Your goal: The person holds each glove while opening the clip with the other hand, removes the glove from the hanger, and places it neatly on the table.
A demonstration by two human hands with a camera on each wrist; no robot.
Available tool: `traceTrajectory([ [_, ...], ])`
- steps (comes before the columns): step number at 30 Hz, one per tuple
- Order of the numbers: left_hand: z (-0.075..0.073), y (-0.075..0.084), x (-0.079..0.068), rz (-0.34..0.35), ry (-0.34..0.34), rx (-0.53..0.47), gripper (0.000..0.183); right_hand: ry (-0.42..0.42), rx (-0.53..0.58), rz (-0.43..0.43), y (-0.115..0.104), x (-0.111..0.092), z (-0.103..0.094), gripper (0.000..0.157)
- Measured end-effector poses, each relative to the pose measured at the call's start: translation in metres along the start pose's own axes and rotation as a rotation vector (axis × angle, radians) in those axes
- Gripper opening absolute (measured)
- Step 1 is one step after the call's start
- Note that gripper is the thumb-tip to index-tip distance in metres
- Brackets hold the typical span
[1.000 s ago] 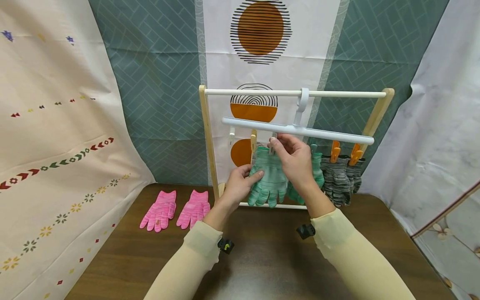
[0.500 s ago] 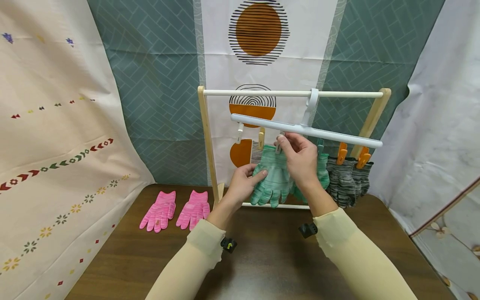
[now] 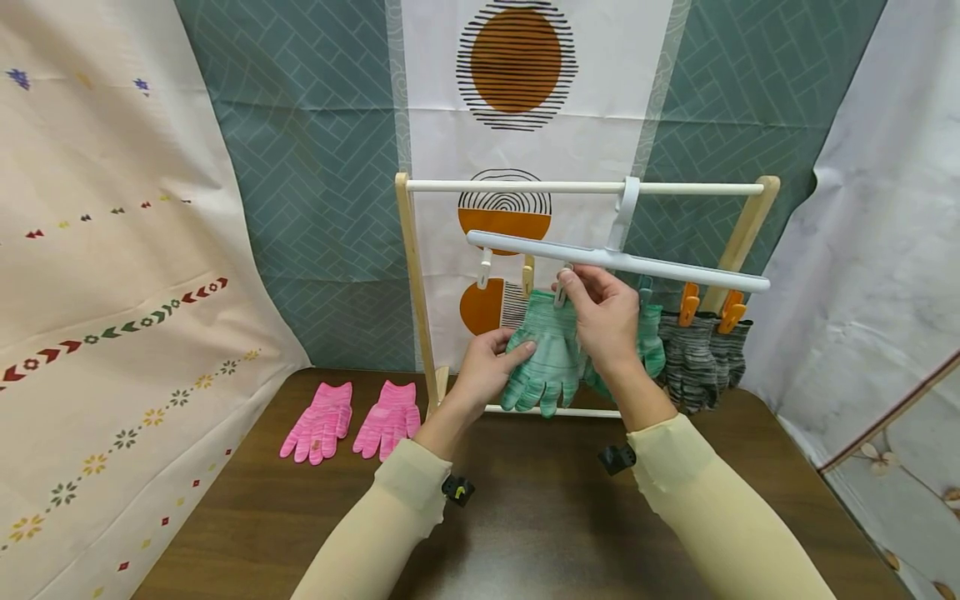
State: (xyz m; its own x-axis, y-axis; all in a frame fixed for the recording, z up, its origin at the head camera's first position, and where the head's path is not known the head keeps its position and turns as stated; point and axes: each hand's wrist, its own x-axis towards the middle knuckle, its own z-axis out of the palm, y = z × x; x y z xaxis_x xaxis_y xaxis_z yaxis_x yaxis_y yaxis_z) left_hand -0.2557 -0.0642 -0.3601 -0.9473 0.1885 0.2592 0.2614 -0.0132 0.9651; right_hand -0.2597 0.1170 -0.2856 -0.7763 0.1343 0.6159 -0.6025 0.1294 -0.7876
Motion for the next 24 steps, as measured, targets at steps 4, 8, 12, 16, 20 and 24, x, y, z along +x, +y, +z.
traceTrajectory([
  [4, -0.0005, -0.0008, -0.0008, -0.006, -0.007, -0.004, 0.026, 0.009, 0.005, 0.007, 0.0000, 0.0000, -0.0007, 0.035],
  [8, -0.0013, -0.0009, -0.0023, -0.009, -0.009, 0.000, 0.027, 0.018, -0.002, 0.009, 0.0005, 0.0006, -0.0014, 0.036],
  [12, -0.0025, -0.0011, -0.0040, -0.009, -0.003, 0.008, 0.028, 0.027, -0.003, 0.010, 0.0021, 0.0014, -0.0012, 0.036],
  [16, -0.0039, -0.0026, -0.0053, -0.001, 0.002, 0.011, 0.028, 0.031, 0.003, 0.012, 0.0037, 0.0026, -0.0009, 0.036],
  [20, -0.0052, -0.0048, -0.0057, 0.008, 0.011, 0.012, 0.028, 0.036, 0.004, 0.011, 0.0051, 0.0041, -0.0011, 0.037],
  [24, -0.0072, -0.0079, -0.0070, 0.002, 0.023, 0.009, 0.027, 0.041, 0.008, 0.012, 0.0057, 0.0048, -0.0014, 0.037],
])
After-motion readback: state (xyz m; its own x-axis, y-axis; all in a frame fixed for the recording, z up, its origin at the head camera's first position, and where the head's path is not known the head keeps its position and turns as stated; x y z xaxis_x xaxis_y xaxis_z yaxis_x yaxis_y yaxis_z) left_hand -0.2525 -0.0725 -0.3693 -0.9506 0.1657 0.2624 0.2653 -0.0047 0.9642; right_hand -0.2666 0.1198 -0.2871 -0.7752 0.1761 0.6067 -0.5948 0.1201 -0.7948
